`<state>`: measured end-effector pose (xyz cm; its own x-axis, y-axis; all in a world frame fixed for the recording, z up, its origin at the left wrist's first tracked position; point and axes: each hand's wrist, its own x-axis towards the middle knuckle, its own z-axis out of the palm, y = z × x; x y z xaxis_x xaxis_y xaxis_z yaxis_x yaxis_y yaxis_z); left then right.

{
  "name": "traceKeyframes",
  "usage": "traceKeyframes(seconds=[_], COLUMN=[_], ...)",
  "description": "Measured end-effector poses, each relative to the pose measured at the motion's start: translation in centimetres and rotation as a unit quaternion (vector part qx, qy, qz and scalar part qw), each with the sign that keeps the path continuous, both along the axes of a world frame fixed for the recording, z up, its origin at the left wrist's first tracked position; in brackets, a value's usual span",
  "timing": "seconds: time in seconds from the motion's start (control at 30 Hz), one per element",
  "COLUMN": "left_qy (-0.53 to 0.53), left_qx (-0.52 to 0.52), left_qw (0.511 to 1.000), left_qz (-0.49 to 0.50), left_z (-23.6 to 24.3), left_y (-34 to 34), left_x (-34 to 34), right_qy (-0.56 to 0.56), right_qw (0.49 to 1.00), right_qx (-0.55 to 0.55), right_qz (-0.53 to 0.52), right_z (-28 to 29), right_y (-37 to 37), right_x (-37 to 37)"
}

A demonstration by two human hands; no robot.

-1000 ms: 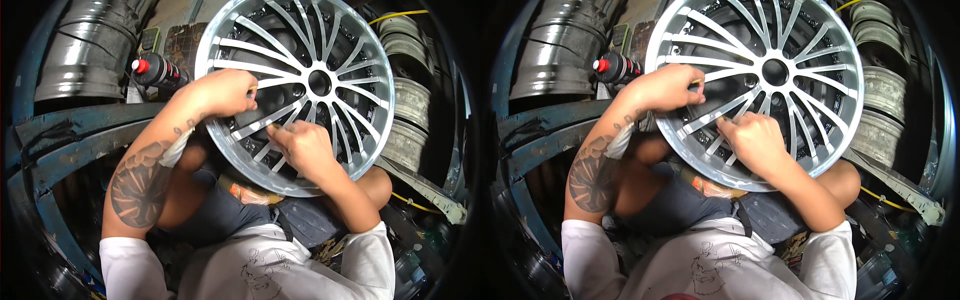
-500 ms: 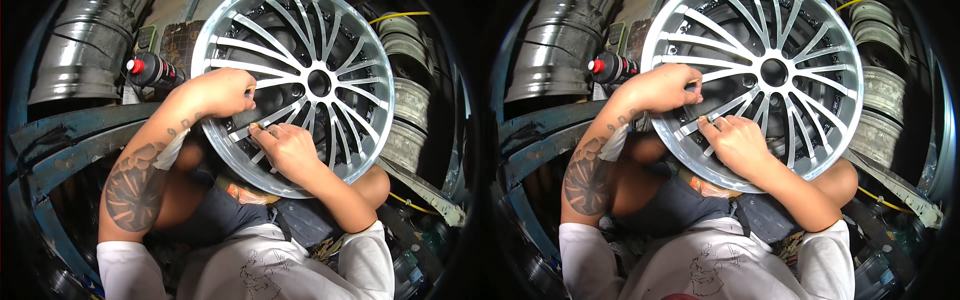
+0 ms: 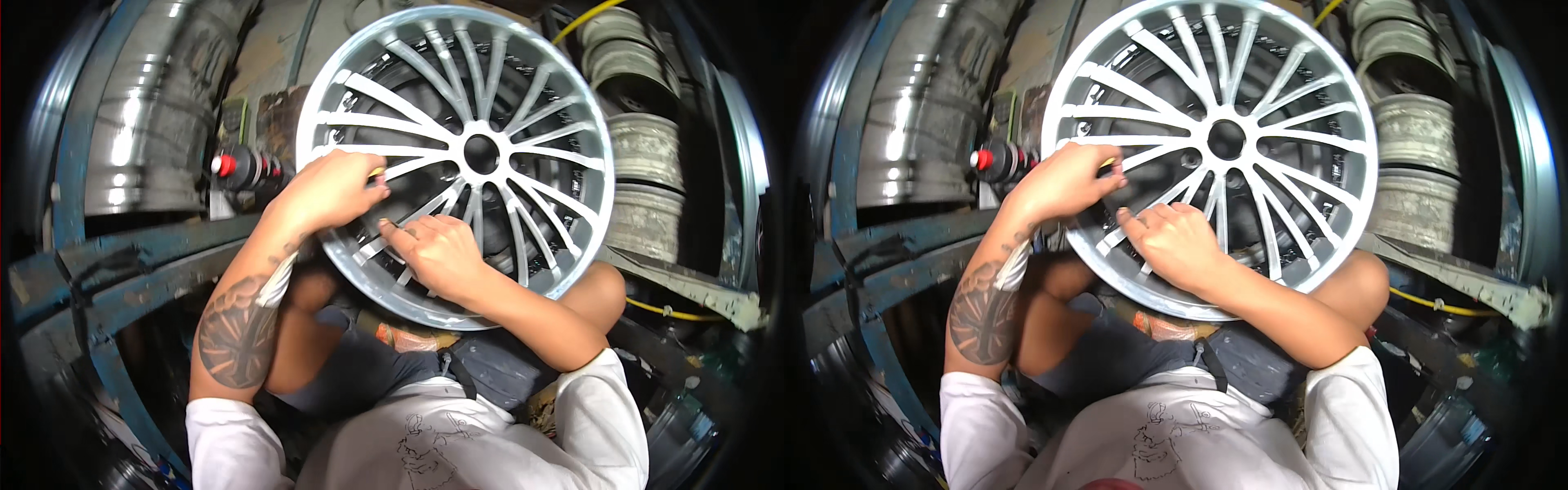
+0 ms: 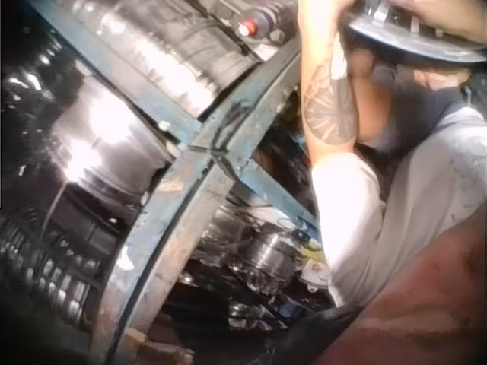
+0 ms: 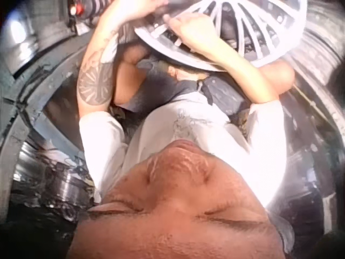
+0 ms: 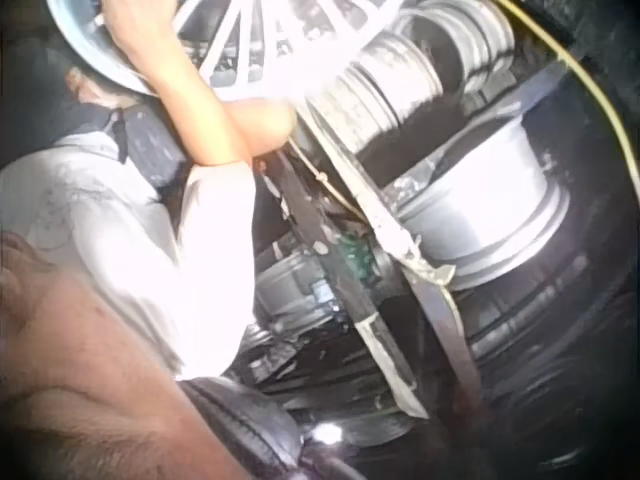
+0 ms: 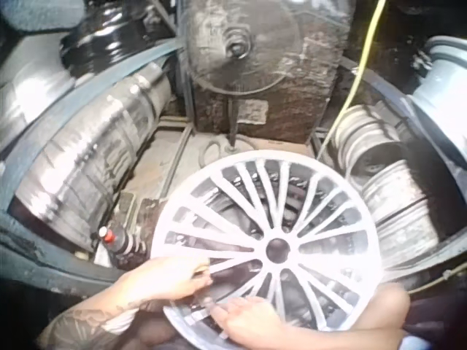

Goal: The person applies rectangular patches and yellow adhesive strips to the interior surfaces of a silver wheel rim while sitting in a storage area.

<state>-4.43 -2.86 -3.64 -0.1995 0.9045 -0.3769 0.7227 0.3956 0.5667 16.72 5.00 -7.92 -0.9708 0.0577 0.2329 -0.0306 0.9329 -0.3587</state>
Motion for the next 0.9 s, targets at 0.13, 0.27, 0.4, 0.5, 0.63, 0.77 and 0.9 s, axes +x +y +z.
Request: traceKeyframes(seconds=[0.13, 0.27, 0.4, 0.5, 0.63, 0.77, 0.9], left_qy=[-0.002, -0.069, -0.200, -0.160, -0.242, -0.277, -0.332], left_qx=[0.079, 0.026, 0.122, 0.096, 0.126, 0.131, 0.063], left_qw=[0.996, 0.996, 0.971, 0.955, 0.917, 0.888, 0.882], left_qz=[0.042, 0.047, 0.040, 0.230, 0.289, 0.342, 0.330], left_z=[2.8, 5.4, 4.5, 3.2, -0.9, 1.9, 6.3], left_y=[-0.5, -0.2, -0.2, 1.8, 4.0, 6.2, 7.6], left_x=[-0.1, 2.7, 4.6, 6.5, 3.4, 0.3, 0.9], right_qy=[0.132, 0.088, 0.055, 0.048, 0.107, 0.133, 0.066], right_qw=[0.990, 0.990, 0.939, 0.928, 0.942, 0.951, 0.938], right_qx=[-0.053, -0.078, -0.314, -0.324, -0.265, -0.177, -0.207], right_qz=[-0.009, -0.078, -0.126, -0.175, -0.175, -0.217, -0.269], right_z=[5.3, 8.2, 5.4, 3.2, 1.4, 1.7, 0.2], right_y=[2.9, 5.5, 6.6, 8.4, 12.1, 15.9, 10.5], right_x=[1.4, 4.6, 5.9, 5.8, 3.8, 2.6, 5.2])
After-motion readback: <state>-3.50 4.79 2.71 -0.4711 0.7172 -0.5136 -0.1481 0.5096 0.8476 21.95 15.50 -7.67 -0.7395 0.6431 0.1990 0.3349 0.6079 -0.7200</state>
